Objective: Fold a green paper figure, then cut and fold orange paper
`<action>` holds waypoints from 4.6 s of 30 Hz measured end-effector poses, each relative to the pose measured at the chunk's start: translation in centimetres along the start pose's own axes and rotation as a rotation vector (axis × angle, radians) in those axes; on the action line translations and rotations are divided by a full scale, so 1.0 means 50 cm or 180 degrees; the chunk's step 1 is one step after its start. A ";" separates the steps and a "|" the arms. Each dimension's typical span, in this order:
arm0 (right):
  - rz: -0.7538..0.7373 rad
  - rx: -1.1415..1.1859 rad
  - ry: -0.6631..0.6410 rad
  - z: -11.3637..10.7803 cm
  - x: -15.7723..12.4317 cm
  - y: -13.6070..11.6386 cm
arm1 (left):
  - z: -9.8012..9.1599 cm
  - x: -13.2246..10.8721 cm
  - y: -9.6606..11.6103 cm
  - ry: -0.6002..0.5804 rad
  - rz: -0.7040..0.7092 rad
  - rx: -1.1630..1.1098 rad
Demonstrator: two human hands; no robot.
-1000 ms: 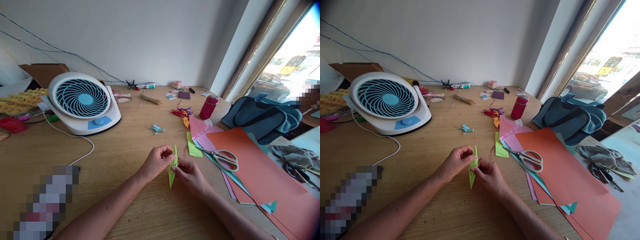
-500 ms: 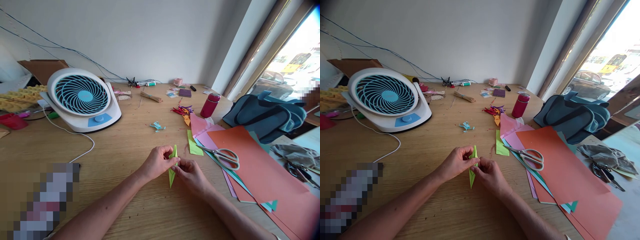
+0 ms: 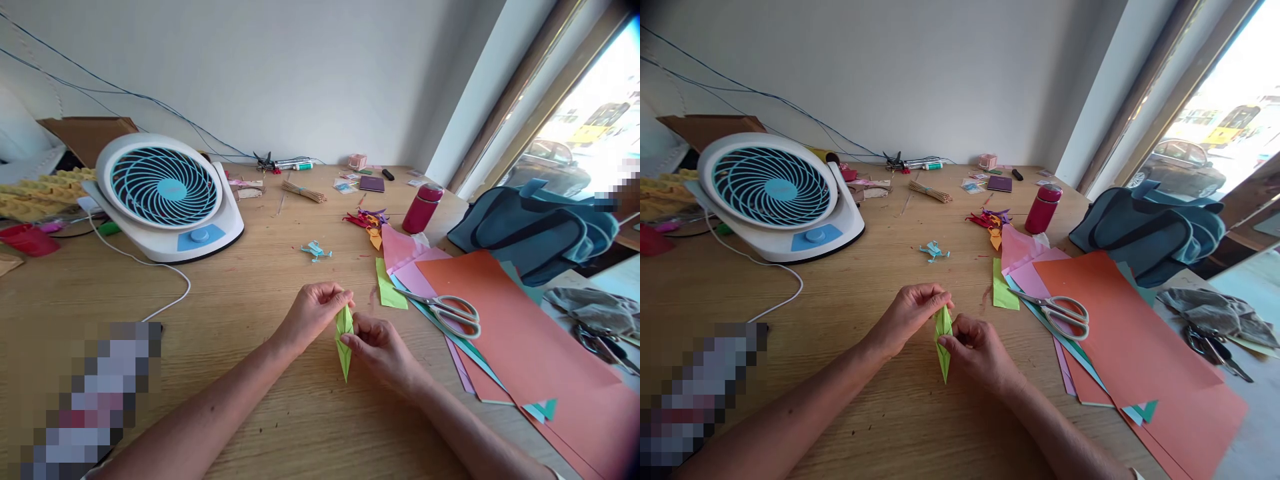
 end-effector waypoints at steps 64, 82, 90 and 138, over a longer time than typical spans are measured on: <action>0.0530 -0.1185 0.0008 -0.058 -0.110 -0.004 | 0.083 -0.188 -0.041 -0.0524 0.0957 0.2342; 0.0376 -0.2176 -0.0499 -0.018 -0.103 -0.024 | 0.101 -0.262 -0.011 -0.0789 0.2543 0.3526; 0.0355 -0.2098 -0.0465 -0.024 -0.093 -0.027 | 0.102 -0.253 -0.008 -0.0864 0.2366 0.3457; 0.0637 -0.2418 -0.0534 -0.034 -0.092 -0.008 | 0.125 -0.248 -0.029 -0.1037 0.2404 0.4060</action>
Point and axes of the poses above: each hand's wrist, its own x-axis towards the middle knuckle, its own z-axis out of the palm, y = z × x, the point moved 8 cm from there along x, towards the middle knuckle, and after that the axes turned 1 degree about -z, right-handed, at the moved point
